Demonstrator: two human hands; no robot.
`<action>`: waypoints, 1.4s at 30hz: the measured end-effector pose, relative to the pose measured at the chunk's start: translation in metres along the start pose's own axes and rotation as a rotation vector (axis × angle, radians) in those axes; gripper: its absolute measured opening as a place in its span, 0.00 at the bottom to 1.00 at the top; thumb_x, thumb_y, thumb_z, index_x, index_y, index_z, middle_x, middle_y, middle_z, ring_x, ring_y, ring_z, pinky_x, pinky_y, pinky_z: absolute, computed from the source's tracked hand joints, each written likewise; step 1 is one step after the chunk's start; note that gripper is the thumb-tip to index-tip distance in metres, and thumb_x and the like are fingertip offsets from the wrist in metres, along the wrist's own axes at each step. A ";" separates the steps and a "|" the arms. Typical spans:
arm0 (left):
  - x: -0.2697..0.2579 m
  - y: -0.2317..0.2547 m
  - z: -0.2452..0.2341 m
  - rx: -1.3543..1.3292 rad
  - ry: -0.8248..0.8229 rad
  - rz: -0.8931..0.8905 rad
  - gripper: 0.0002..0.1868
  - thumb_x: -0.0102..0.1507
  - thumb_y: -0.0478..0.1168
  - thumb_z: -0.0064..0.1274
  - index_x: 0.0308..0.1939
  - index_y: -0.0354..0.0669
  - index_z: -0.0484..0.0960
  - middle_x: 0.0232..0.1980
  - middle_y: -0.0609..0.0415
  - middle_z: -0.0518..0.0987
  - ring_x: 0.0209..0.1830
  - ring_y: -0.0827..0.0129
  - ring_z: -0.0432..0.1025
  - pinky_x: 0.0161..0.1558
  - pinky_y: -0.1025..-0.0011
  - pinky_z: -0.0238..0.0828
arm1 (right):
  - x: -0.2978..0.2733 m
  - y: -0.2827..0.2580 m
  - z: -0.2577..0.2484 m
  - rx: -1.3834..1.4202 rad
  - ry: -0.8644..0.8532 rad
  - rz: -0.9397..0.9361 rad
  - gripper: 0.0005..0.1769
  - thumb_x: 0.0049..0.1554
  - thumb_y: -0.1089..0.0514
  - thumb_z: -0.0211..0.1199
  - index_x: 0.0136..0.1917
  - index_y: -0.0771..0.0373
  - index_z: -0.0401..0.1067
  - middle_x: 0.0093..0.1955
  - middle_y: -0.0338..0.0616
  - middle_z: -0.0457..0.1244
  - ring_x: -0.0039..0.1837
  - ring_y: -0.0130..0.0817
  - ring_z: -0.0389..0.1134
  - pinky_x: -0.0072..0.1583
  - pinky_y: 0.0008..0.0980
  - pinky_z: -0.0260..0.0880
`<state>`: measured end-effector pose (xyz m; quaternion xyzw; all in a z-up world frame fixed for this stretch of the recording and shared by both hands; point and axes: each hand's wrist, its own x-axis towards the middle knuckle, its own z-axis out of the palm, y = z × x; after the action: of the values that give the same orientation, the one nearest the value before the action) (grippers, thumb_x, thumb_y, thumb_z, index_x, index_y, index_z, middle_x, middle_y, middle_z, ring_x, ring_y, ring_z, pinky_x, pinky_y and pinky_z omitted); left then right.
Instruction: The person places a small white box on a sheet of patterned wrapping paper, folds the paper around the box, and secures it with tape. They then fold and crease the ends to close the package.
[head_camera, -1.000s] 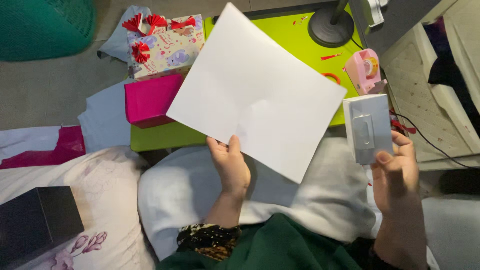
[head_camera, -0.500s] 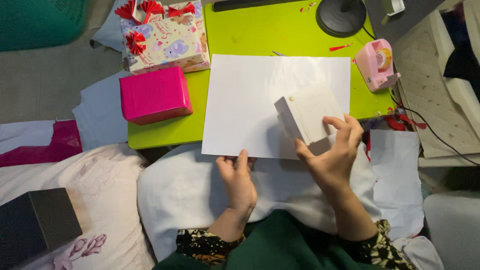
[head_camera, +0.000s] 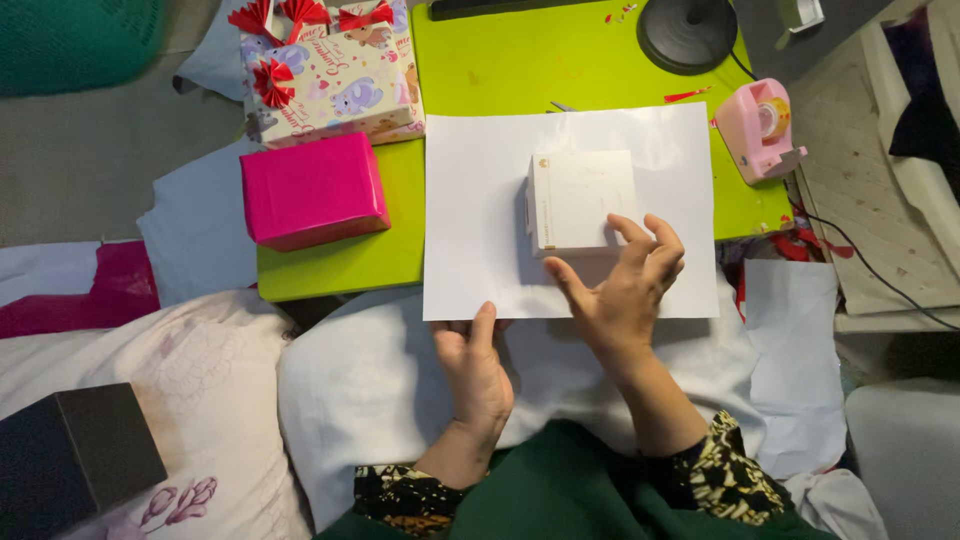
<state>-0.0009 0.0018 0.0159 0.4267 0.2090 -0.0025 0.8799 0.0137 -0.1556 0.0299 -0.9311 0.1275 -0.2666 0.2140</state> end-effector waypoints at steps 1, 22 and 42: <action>0.001 0.001 -0.002 -0.012 0.006 0.003 0.23 0.64 0.31 0.51 0.62 0.41 0.66 0.55 0.55 0.75 0.49 0.72 0.71 0.51 0.68 0.71 | 0.005 0.008 -0.006 0.072 -0.008 -0.030 0.50 0.51 0.34 0.77 0.72 0.64 0.60 0.72 0.60 0.48 0.75 0.57 0.49 0.76 0.56 0.49; 0.012 0.016 -0.004 0.276 0.061 0.247 0.11 0.68 0.38 0.53 0.50 0.34 0.76 0.47 0.54 0.81 0.45 0.78 0.73 0.50 0.76 0.72 | 0.066 0.030 -0.020 0.197 -0.422 -0.299 0.60 0.37 0.50 0.83 0.77 0.58 0.56 0.82 0.69 0.40 0.80 0.68 0.45 0.76 0.54 0.52; 0.015 0.026 0.000 0.324 -0.069 0.212 0.14 0.70 0.38 0.48 0.55 0.32 0.76 0.50 0.53 0.79 0.49 0.74 0.72 0.53 0.72 0.70 | 0.048 0.050 -0.044 0.386 -0.271 -0.310 0.39 0.52 0.50 0.74 0.72 0.63 0.64 0.79 0.61 0.50 0.80 0.61 0.53 0.77 0.51 0.54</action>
<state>0.0178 0.0213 0.0297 0.5820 0.1294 0.0420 0.8018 0.0226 -0.2309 0.0618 -0.9087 -0.0995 -0.1888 0.3589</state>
